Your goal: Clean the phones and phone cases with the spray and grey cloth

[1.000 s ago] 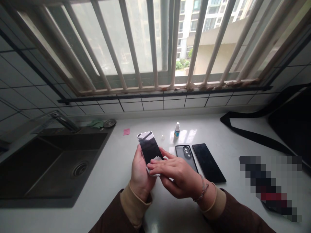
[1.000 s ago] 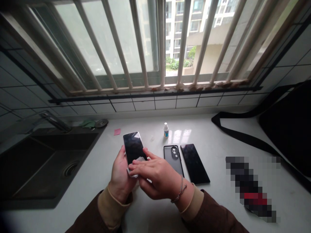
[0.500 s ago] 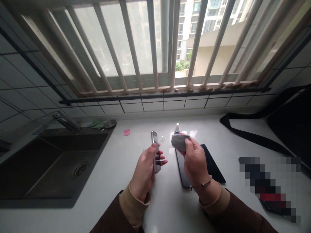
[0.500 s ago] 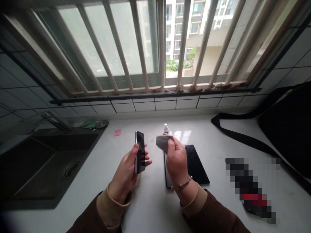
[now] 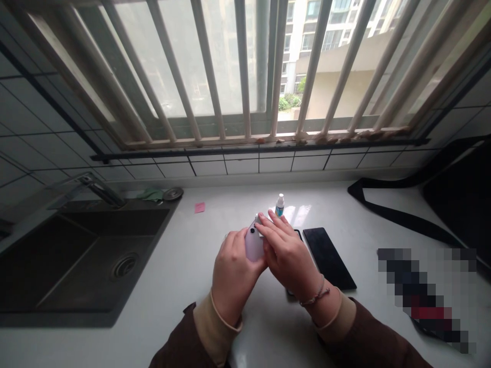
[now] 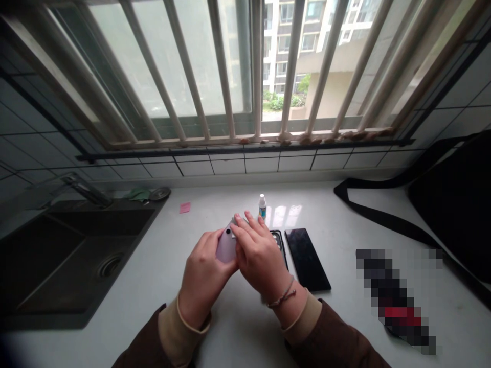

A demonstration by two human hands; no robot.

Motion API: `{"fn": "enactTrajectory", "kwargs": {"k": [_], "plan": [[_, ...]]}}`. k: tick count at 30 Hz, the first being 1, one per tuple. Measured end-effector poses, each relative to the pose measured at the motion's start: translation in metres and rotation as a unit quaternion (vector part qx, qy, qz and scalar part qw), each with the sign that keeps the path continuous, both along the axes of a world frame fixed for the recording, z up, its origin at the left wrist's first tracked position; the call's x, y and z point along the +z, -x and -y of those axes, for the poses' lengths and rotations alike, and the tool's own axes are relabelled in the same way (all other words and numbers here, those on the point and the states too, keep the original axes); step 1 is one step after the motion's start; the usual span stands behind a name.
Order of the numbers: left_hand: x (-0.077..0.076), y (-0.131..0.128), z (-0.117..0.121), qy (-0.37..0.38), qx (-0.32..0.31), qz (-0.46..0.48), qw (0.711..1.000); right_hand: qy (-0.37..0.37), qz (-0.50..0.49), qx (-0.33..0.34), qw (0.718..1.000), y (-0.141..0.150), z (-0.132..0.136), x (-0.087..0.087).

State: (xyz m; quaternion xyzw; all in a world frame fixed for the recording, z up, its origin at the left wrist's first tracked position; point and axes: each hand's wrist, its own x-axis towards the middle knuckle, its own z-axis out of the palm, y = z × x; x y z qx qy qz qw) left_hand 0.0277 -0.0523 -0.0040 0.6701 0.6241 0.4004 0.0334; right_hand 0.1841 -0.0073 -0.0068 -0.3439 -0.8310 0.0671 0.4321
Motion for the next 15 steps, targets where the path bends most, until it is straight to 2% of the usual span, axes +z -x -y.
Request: {"fn": "enactTrajectory", "kwargs": {"k": [6, 12, 15], "plan": [[-0.0021, 0.0008, -0.0010, -0.007, 0.008, -0.015, 1.000, -0.007, 0.053, 0.016, 0.998, -0.0028, -0.0005, 0.0029], [-0.0065, 0.0044, -0.0034, -0.029, 0.009, -0.009, 0.999, 0.006, 0.071, 0.114, 0.991, 0.0000, 0.0064, 0.0073], [-0.0079, 0.0053, -0.0037, -0.032, 0.010, -0.008, 0.999, 0.003, 0.076, 0.131, 0.988, 0.0006, 0.0074, 0.0088]]}}
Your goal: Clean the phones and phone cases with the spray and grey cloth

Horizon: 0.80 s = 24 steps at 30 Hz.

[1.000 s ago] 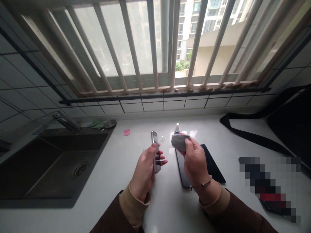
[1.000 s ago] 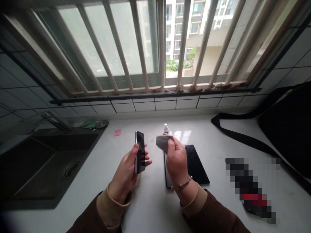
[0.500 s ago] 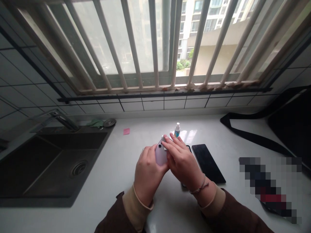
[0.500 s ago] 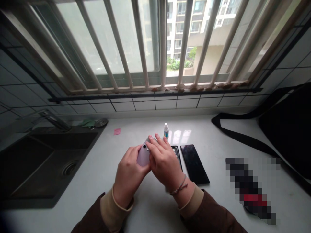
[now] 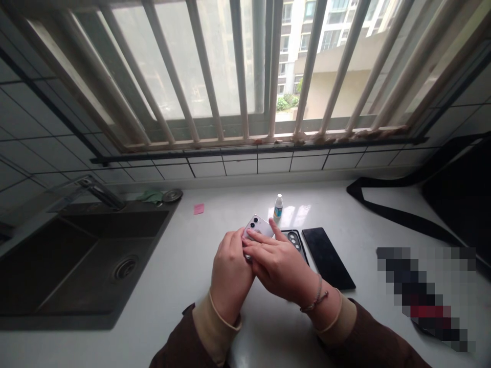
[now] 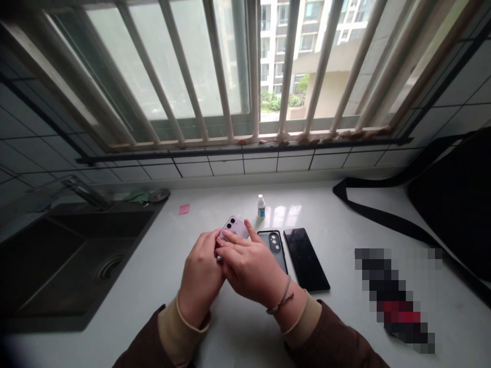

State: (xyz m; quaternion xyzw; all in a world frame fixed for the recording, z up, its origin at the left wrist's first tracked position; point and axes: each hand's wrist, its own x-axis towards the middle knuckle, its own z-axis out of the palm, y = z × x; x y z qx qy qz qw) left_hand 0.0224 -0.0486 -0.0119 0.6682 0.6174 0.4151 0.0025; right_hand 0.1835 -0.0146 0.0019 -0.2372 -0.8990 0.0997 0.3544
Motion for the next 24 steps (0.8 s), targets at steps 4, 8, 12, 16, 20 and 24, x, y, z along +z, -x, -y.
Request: {"fn": "enactTrajectory", "kwargs": {"k": [4, 8, 12, 16, 20, 24], "plan": [[0.001, -0.002, -0.001, -0.008, 0.002, -0.024, 1.000, -0.011, 0.004, -0.028, 1.000, -0.002, -0.003, 0.000], [0.003, -0.005, 0.000, 0.000, -0.009, -0.044, 0.999, -0.022, 0.009, -0.071, 0.997, -0.005, -0.009, -0.004], [0.005, -0.006, 0.001, 0.019, -0.013, -0.021, 1.000, -0.035, 0.011, -0.121, 0.992, -0.005, -0.013, -0.010], [0.003, -0.005, 0.001, 0.022, -0.031, -0.027, 0.999, -0.044, 0.030, -0.109, 0.993, -0.005, -0.013, -0.010], [-0.002, -0.005, 0.001, 0.007, -0.025, -0.059, 0.998, -0.047, 0.043, -0.062, 0.996, -0.004, -0.013, -0.009], [-0.003, -0.003, -0.001, 0.000, -0.005, -0.065, 0.998, -0.051, 0.019, -0.108, 0.993, -0.006, -0.017, -0.011]]}}
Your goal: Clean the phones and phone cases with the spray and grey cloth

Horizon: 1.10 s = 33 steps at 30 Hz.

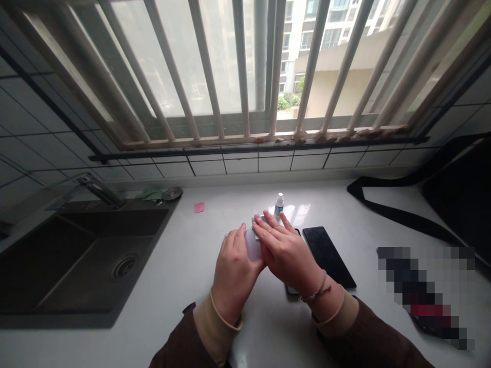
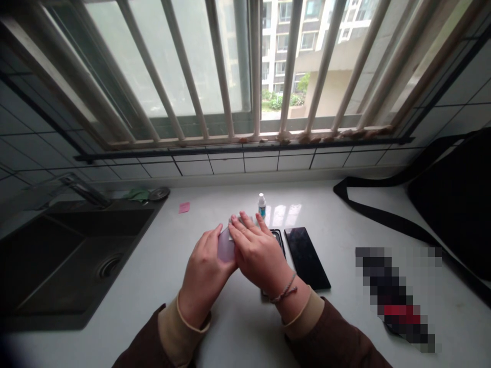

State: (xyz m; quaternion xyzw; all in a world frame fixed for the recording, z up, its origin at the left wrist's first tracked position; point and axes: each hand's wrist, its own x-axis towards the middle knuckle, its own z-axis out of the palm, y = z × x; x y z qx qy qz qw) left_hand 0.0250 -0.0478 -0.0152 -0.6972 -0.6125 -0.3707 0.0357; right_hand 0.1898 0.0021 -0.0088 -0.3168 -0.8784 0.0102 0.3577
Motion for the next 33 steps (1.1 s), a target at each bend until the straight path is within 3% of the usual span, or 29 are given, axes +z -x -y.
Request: {"fn": "enactTrajectory", "kwargs": {"k": [3, 8, 10, 14, 19, 23, 25, 26, 29, 31, 33], "plan": [[0.001, 0.004, -0.003, 0.012, 0.014, 0.024, 1.000, -0.003, -0.018, -0.011, 1.000, -0.002, -0.001, 0.000], [0.006, 0.011, -0.007, 0.012, 0.036, 0.061, 0.997, -0.017, -0.024, 0.078, 0.997, -0.004, 0.003, 0.006], [0.009, 0.012, -0.007, 0.013, 0.040, 0.077, 0.996, -0.029, -0.037, 0.065, 0.997, -0.004, 0.003, 0.007], [0.013, 0.010, -0.007, 0.025, 0.034, 0.107, 0.993, -0.047, -0.067, -0.026, 0.996, -0.003, 0.000, 0.004], [0.016, 0.010, -0.007, 0.044, 0.032, 0.160, 0.986, -0.032, -0.054, 0.053, 0.997, -0.004, 0.001, 0.003], [0.016, 0.008, -0.008, 0.109, 0.048, 0.234, 0.965, 0.000, -0.125, 0.020, 0.992, -0.004, 0.002, 0.004], [0.016, 0.006, -0.008, 0.167, 0.032, 0.324, 0.931, 0.028, -0.166, 0.011, 0.986, -0.003, 0.004, 0.004], [0.016, 0.005, -0.008, 0.199, 0.006, 0.387, 0.900, 0.045, -0.188, 0.014, 0.981, -0.003, 0.006, 0.004], [0.019, 0.001, -0.007, 0.273, -0.092, 0.594, 0.751, 0.107, -0.252, 0.030, 0.961, -0.001, 0.010, 0.004], [0.022, 0.000, -0.005, 0.297, -0.118, 0.692, 0.648, 0.150, -0.285, 0.025, 0.946, 0.000, 0.012, 0.005], [0.024, 0.001, -0.003, 0.307, -0.115, 0.743, 0.583, 0.185, -0.306, 0.009, 0.934, 0.000, 0.014, 0.005]]}}
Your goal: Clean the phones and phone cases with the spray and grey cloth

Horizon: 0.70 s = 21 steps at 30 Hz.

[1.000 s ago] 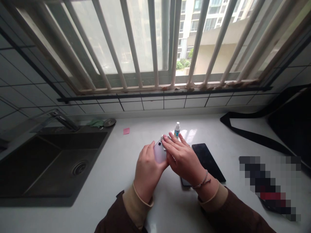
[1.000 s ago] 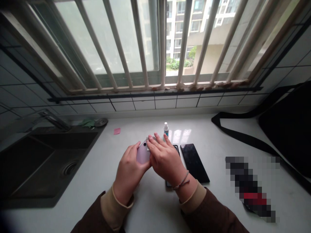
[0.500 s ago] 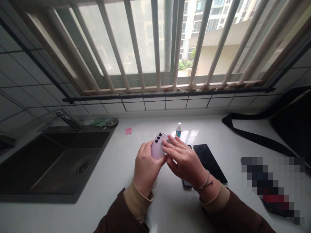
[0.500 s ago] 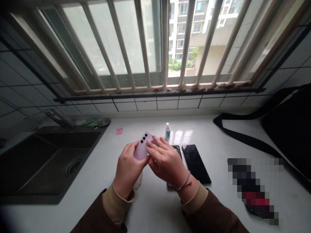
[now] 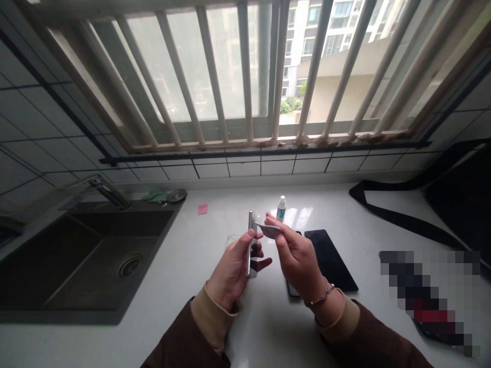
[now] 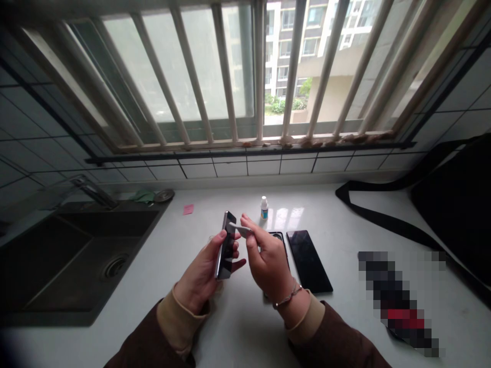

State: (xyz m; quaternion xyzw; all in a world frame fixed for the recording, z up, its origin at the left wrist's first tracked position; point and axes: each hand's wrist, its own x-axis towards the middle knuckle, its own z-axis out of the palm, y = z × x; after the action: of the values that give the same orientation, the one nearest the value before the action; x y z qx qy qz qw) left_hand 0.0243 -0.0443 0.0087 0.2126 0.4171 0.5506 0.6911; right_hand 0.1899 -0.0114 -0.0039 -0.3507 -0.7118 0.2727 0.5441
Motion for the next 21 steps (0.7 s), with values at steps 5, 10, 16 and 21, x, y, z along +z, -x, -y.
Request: {"fn": "enactTrajectory", "kwargs": {"k": [5, 10, 16, 21], "plan": [[-0.004, 0.001, -0.001, -0.019, 0.022, 0.020, 0.999, 0.057, 0.007, 0.018, 0.998, 0.001, 0.002, 0.000], [-0.007, -0.004, -0.006, -0.032, 0.076, 0.004, 0.997, 0.097, 0.030, 0.038, 0.994, 0.008, 0.001, -0.008], [0.001, -0.008, -0.011, -0.031, 0.107, 0.085, 0.990, 0.184, -0.036, 0.012, 0.982, 0.011, -0.011, -0.023], [-0.001, -0.008, -0.011, -0.073, 0.131, 0.098, 0.984, 0.233, -0.099, 0.056, 0.966, 0.011, -0.016, -0.028]]}}
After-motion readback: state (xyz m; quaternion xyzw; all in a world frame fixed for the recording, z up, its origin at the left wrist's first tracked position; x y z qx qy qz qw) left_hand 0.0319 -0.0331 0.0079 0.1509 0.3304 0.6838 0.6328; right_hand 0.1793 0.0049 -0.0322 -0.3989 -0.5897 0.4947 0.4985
